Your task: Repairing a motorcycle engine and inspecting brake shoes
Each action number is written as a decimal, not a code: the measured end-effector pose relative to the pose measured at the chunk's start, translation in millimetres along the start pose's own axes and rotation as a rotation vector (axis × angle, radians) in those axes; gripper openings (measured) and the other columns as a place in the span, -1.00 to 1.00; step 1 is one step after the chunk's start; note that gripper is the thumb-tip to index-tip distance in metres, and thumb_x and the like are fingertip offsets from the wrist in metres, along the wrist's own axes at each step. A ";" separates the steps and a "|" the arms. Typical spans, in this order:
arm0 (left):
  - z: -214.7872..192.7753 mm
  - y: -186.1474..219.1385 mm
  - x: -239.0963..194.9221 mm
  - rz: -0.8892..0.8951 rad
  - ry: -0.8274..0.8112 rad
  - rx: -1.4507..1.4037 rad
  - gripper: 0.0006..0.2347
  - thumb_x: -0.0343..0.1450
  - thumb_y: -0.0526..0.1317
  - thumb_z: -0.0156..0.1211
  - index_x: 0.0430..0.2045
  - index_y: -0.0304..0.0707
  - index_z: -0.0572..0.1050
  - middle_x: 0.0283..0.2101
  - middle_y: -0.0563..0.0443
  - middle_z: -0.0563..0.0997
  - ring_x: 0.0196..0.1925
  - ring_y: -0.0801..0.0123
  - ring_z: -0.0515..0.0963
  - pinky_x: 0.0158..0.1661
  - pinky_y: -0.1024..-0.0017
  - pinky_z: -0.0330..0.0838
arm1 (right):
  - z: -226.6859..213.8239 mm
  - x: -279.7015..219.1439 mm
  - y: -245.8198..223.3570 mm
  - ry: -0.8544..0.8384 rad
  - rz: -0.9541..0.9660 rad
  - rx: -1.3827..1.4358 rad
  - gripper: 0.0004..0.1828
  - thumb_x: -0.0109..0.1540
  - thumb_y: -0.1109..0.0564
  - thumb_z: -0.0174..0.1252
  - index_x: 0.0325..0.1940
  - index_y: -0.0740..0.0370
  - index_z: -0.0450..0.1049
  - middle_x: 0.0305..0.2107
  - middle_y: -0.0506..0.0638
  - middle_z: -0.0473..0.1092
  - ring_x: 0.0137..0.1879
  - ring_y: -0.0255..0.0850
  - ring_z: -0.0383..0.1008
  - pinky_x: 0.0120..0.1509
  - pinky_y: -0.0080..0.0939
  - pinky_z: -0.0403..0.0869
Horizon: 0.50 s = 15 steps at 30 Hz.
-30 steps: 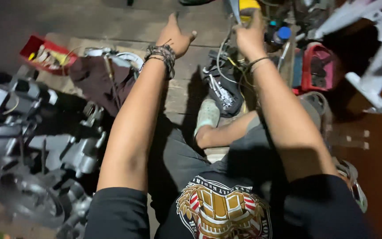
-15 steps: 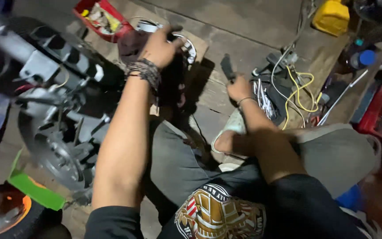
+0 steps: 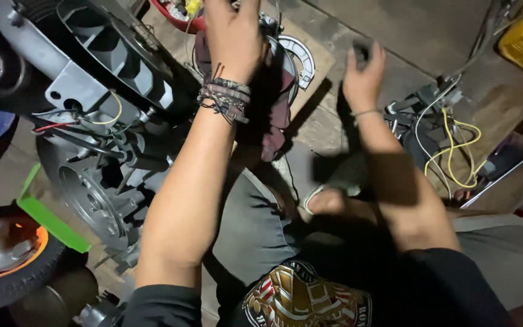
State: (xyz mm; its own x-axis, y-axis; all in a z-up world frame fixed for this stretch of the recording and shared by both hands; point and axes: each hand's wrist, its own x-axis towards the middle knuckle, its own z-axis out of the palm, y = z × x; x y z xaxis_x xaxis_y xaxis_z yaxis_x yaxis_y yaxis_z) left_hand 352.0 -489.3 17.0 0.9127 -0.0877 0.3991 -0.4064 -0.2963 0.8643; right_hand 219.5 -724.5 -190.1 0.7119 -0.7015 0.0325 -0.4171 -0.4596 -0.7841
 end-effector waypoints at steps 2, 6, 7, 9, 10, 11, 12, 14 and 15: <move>-2.4 -3.4 0.3 0.001 0.001 -0.019 -0.86 0.39 -0.17 0.06 -0.38 -0.24 0.48 -0.29 -0.06 0.62 -0.20 0.22 0.54 -0.16 0.28 0.37 | -3.7 6.8 -57.1 0.014 -0.217 0.071 -0.61 0.38 -0.04 0.19 0.12 0.28 0.35 0.04 0.17 0.35 0.16 0.01 0.29 0.24 0.04 0.25; 0.9 -19.6 -6.6 0.018 -0.180 0.122 -0.69 0.49 -0.01 0.10 -0.03 -0.21 0.48 0.06 -0.16 0.61 0.13 0.02 0.60 0.11 0.17 0.43 | -2.8 1.7 -120.7 -0.220 -0.455 -0.054 -0.77 0.25 0.05 0.33 -0.05 0.16 0.58 -0.20 0.01 0.59 -0.09 -0.06 0.57 0.02 -0.02 0.46; -1.2 -21.0 -11.6 0.023 -0.179 0.120 -0.69 0.49 -0.01 0.10 -0.03 -0.21 0.48 0.06 -0.16 0.61 0.13 0.02 0.60 0.11 0.17 0.43 | 6.1 -1.2 -118.2 -0.214 -0.458 -0.054 -0.77 0.25 0.05 0.33 -0.05 0.16 0.58 -0.20 0.01 0.59 -0.09 -0.06 0.57 0.02 -0.02 0.46; 1.6 -21.4 -21.6 -0.144 -0.452 0.401 -0.63 0.38 0.10 0.21 -0.04 -0.05 0.48 -0.03 -0.23 0.50 0.08 -0.20 0.52 -0.02 -0.03 0.40 | 16.7 -2.7 -110.1 -0.311 -0.353 -0.297 -0.65 0.17 -0.01 0.35 -0.03 0.16 0.56 -0.19 0.34 0.47 -0.07 0.36 0.47 -0.08 0.29 0.43; 2.4 -17.7 -23.8 -0.135 -0.451 0.396 -0.63 0.38 0.10 0.21 -0.04 -0.05 0.48 -0.03 -0.23 0.50 0.08 -0.20 0.52 -0.02 -0.03 0.40 | 18.0 -3.1 -107.7 -0.301 -0.354 -0.299 -0.65 0.17 -0.01 0.35 -0.03 0.16 0.56 -0.19 0.34 0.47 -0.07 0.36 0.47 -0.08 0.29 0.43; 3.0 -14.0 -26.0 -0.153 -0.519 0.478 -0.61 0.38 0.08 0.27 -0.02 -0.09 0.45 0.00 -0.28 0.48 0.10 -0.26 0.48 -0.04 -0.09 0.40 | 19.2 -3.6 -105.5 -0.283 -0.337 -0.324 -0.66 0.17 -0.04 0.37 -0.14 0.22 0.55 -0.25 0.35 0.48 -0.11 0.39 0.46 -0.10 0.31 0.41; 3.3 -10.0 -27.4 -0.169 -0.585 0.563 -0.58 0.38 0.05 0.32 0.01 -0.13 0.43 0.03 -0.34 0.46 0.12 -0.32 0.45 -0.05 -0.14 0.40 | 20.9 -3.3 -104.1 -0.264 -0.320 -0.347 -0.63 0.17 -0.08 0.39 -0.25 0.28 0.54 -0.31 0.37 0.49 -0.15 0.42 0.45 -0.12 0.32 0.39; 5.8 -11.1 -26.4 -0.135 -0.584 0.585 -0.58 0.38 0.06 0.31 0.01 -0.13 0.43 0.02 -0.32 0.45 0.10 -0.30 0.45 -0.08 -0.15 0.41 | 14.7 -7.6 -113.9 -0.262 -0.324 -0.328 -0.68 0.18 -0.01 0.39 -0.33 0.32 0.52 -0.38 0.33 0.49 -0.22 0.35 0.48 -0.17 0.27 0.43; 7.0 -11.8 -26.3 -0.110 -0.586 0.611 -0.58 0.38 0.06 0.30 0.02 -0.13 0.42 0.00 -0.30 0.45 0.08 -0.29 0.45 -0.10 -0.15 0.42 | 11.6 -10.2 -118.5 -0.270 -0.325 -0.308 -0.70 0.18 0.06 0.38 -0.41 0.36 0.51 -0.45 0.29 0.49 -0.30 0.27 0.50 -0.22 0.22 0.46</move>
State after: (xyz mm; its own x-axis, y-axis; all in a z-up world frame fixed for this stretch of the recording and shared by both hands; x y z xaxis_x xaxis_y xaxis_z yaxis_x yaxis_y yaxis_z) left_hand 333.1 -490.2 -5.9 0.8887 -0.4561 -0.0459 -0.3734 -0.7784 0.5047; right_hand 268.2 -656.6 -104.8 0.9356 -0.3493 0.0504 -0.2687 -0.7976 -0.5401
